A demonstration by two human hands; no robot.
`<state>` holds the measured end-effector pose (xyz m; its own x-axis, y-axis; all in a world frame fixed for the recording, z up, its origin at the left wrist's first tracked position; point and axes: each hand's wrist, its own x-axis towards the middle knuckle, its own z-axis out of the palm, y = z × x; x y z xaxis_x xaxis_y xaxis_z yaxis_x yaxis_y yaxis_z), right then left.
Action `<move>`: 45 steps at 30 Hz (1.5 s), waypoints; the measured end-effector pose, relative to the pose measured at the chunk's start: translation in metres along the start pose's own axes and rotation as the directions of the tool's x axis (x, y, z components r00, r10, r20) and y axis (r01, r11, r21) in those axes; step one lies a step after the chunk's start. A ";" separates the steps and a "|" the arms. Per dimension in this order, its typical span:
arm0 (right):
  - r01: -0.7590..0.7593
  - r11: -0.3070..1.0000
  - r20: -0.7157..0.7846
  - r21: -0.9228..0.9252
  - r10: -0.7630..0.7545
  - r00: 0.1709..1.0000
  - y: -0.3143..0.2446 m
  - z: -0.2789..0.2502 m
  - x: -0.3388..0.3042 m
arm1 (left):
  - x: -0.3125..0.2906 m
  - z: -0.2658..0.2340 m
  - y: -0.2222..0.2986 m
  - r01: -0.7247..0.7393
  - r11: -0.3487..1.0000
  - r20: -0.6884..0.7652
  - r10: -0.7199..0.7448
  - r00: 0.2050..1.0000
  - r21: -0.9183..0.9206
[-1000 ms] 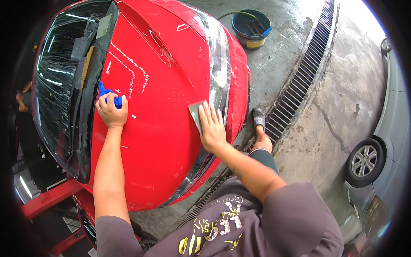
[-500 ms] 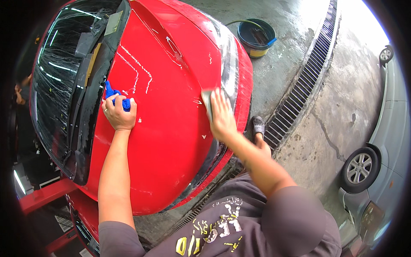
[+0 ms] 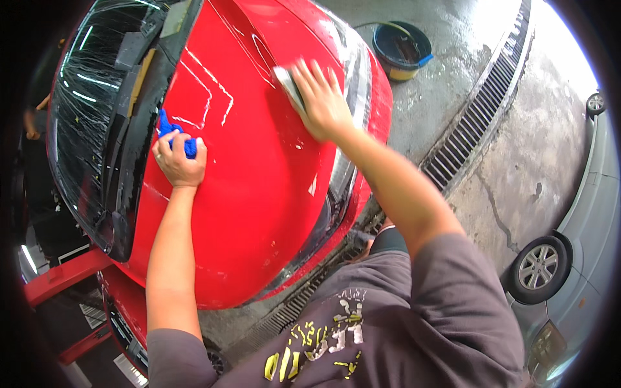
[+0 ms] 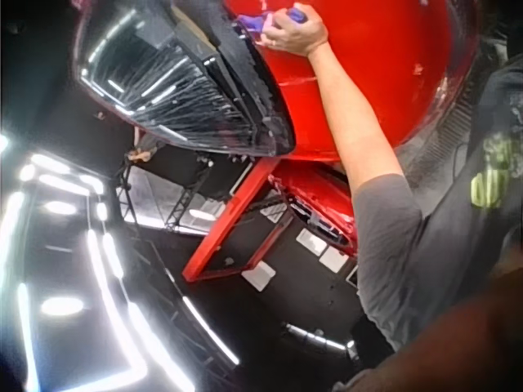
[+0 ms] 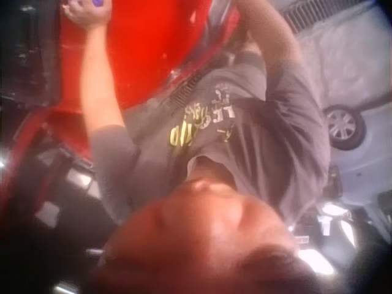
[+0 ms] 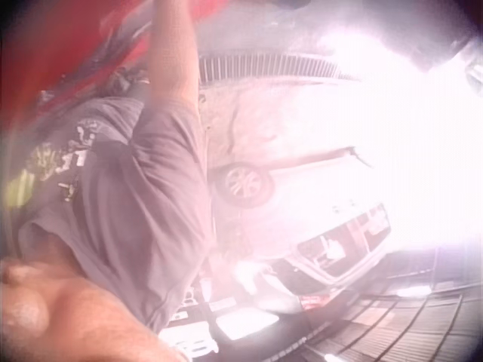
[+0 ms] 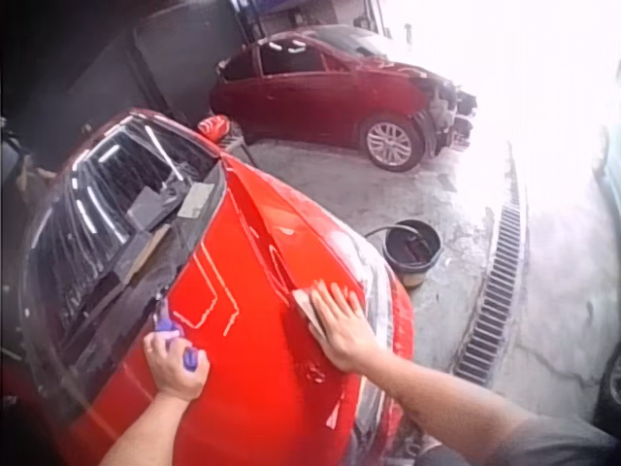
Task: The person uses a blue microfiber cloth and a sanding block to clean and smooth the hood of a red car. They repeatedly wipe the surface, dip the cloth in a bucket of water, and sand specific areas to remove imperfections.
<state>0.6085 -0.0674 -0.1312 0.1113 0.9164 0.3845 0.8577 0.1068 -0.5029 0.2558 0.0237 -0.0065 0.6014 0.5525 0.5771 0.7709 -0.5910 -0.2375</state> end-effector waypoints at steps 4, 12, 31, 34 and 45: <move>-0.010 0.999 0.015 0.032 0.009 1.000 -0.010 0.004 -0.019 | -0.008 -0.004 -0.003 0.008 0.999 0.031 -0.010 0.999 0.043; 0.024 1.000 -0.014 -0.014 -0.024 1.000 -0.004 0.008 -0.008 | -0.002 -0.003 0.001 0.029 0.999 0.035 -0.030 0.999 0.030; -0.227 0.967 0.072 0.117 0.220 0.973 -0.044 0.022 -0.099 | -0.010 -0.009 -0.006 0.037 0.999 0.051 -0.038 0.998 0.020; -0.234 0.966 0.320 0.111 0.188 0.929 -0.083 0.012 -0.190 | -0.009 -0.012 -0.002 0.040 0.998 0.028 -0.041 0.999 0.040; -0.334 0.898 0.128 0.288 0.309 0.942 -0.069 0.014 -0.167 | -0.012 -0.013 -0.004 0.029 0.998 0.025 -0.031 0.999 0.048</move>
<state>0.5239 -0.2218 -0.1719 0.3059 0.9459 0.1078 0.5884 -0.0989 -0.8025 0.2428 0.0115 -0.0025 0.5827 0.5851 0.5639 0.7974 -0.5458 -0.2576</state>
